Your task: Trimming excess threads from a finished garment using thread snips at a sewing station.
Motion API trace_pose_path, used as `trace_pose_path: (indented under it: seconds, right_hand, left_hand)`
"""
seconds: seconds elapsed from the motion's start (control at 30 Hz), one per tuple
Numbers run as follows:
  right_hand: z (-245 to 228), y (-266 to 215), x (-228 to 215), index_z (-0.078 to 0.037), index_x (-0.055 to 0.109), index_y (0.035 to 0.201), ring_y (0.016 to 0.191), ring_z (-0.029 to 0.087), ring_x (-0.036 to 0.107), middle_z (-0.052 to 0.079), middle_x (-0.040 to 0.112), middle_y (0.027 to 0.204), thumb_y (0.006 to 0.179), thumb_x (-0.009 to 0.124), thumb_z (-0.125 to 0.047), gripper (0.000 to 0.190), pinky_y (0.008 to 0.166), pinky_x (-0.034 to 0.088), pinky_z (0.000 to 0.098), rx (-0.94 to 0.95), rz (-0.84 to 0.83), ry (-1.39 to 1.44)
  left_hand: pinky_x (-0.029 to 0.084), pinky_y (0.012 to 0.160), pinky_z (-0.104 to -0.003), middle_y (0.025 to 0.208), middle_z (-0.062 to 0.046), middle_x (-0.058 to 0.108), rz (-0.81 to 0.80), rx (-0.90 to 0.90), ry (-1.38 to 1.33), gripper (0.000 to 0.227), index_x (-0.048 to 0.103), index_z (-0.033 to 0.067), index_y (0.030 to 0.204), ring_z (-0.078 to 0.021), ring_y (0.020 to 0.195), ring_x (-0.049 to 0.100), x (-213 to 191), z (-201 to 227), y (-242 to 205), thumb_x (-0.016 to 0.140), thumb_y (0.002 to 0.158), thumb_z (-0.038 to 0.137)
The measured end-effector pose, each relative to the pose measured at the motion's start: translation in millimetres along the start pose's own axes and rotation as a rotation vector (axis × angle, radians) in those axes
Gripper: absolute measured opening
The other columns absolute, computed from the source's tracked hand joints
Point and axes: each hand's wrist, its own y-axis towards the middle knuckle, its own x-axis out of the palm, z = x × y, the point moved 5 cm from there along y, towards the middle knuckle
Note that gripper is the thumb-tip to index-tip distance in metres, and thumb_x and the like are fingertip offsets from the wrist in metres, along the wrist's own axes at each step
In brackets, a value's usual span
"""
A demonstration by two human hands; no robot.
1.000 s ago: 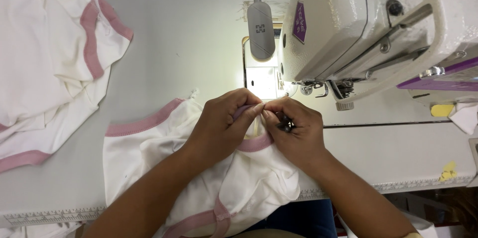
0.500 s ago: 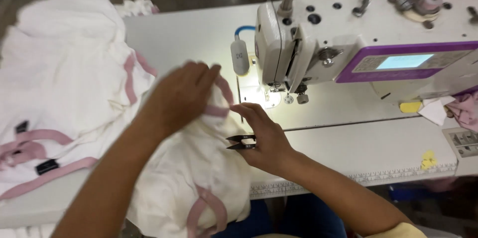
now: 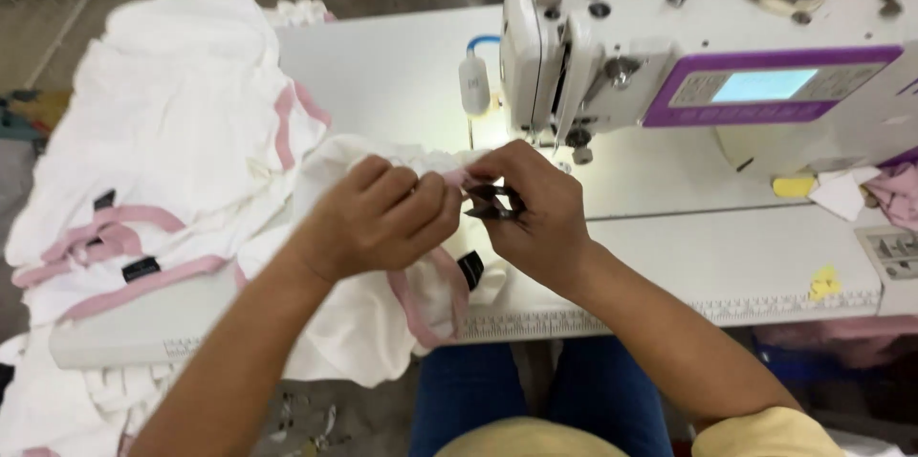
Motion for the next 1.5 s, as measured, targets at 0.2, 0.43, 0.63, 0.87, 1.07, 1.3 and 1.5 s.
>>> trace_pose_path:
  seconds: [0.2, 0.43, 0.63, 0.87, 1.07, 1.3, 1.5]
  right_hand:
    - [39.4, -115.4, -20.3, -0.006, 0.076, 0.090, 0.055, 0.007, 0.043, 0.005, 0.070, 0.073, 0.087, 0.076, 0.003, 0.010, 0.052, 0.046, 0.0242, 0.565, -0.149, 0.193]
    - [46.8, -108.3, -19.5, 0.002, 0.073, 0.099, 0.047, 0.016, 0.058, 0.017, 0.070, 0.068, 0.096, 0.066, -0.002, 0.009, 0.049, 0.053, 0.0299, 0.818, -0.303, 0.262]
    - [46.0, -105.0, -5.4, -0.004, 0.070, 0.117, 0.057, 0.019, 0.065, 0.013, 0.063, 0.073, 0.083, 0.068, 0.010, 0.037, 0.054, 0.055, 0.0343, 0.761, -0.447, 0.162]
    - [12.6, -81.0, -23.5, -0.006, 0.075, 0.083, 0.058, 0.013, 0.053, 0.005, 0.058, 0.064, 0.086, 0.071, 0.002, 0.010, 0.053, 0.046, 0.0277, 0.633, -0.503, 0.176]
    - [11.4, -107.0, -54.3, -0.003, 0.075, 0.093, 0.058, 0.012, 0.051, 0.006, 0.057, 0.064, 0.085, 0.076, -0.008, 0.009, 0.052, 0.045, 0.0292, 0.751, -0.472, 0.264]
    - [-1.2, -127.2, -31.9, -0.009, 0.067, 0.101, 0.066, 0.025, 0.059, 0.003, 0.064, 0.081, 0.097, 0.070, -0.038, 0.029, 0.063, 0.043, 0.0379, 0.247, -0.606, -0.400]
    - [-3.4, -120.3, -18.2, -0.009, 0.067, 0.095, 0.054, 0.022, 0.049, 0.002, 0.058, 0.071, 0.104, 0.061, -0.030, 0.024, 0.054, 0.040, 0.0353, 0.095, -0.562, -0.432]
  left_hand:
    - [0.051, 0.061, -0.033, 0.082, -0.006, 0.058, -0.059, -0.376, -0.207, 0.020, 0.067, 0.0107, 0.086, -0.0201, 0.063, 0.052, 14.7, 97.5, -44.9, 0.056, 0.103, 0.008]
    - [0.052, 0.063, -0.033, 0.081, -0.005, 0.060, -0.129, -0.478, -0.205, 0.017, 0.069, 0.0105, 0.087, -0.0194, 0.065, 0.055, 13.6, 115.3, -58.1, 0.062, 0.103, 0.011]
    - [0.053, 0.061, -0.033, 0.079, -0.007, 0.064, -0.250, -0.601, -0.345, 0.008, 0.073, 0.0095, 0.093, -0.0215, 0.066, 0.063, 6.4, 100.1, -57.7, 0.068, 0.098, 0.014]
    - [0.050, 0.061, -0.035, 0.080, -0.007, 0.063, -0.286, -0.659, -0.402, 0.009, 0.072, 0.0098, 0.088, -0.0237, 0.067, 0.061, 9.6, 93.0, -25.1, 0.071, 0.095, 0.014]
    - [0.050, 0.061, -0.034, 0.079, -0.007, 0.066, -0.156, -0.712, -0.457, 0.008, 0.075, 0.0087, 0.089, -0.0226, 0.065, 0.058, -10.3, 91.3, -12.8, 0.069, 0.095, 0.008]
    - [0.046, 0.062, -0.034, 0.087, -0.010, 0.063, -0.216, -0.714, -0.558, 0.004, 0.067, 0.0001, 0.094, -0.0244, 0.071, 0.055, -33.8, 104.7, -24.9, 0.065, 0.097, -0.002]
    - [0.046, 0.059, -0.035, 0.086, -0.011, 0.061, -0.168, -0.695, -0.576, 0.005, 0.065, -0.0022, 0.092, -0.0259, 0.070, 0.055, -38.7, 105.6, -22.9, 0.064, 0.097, -0.002]
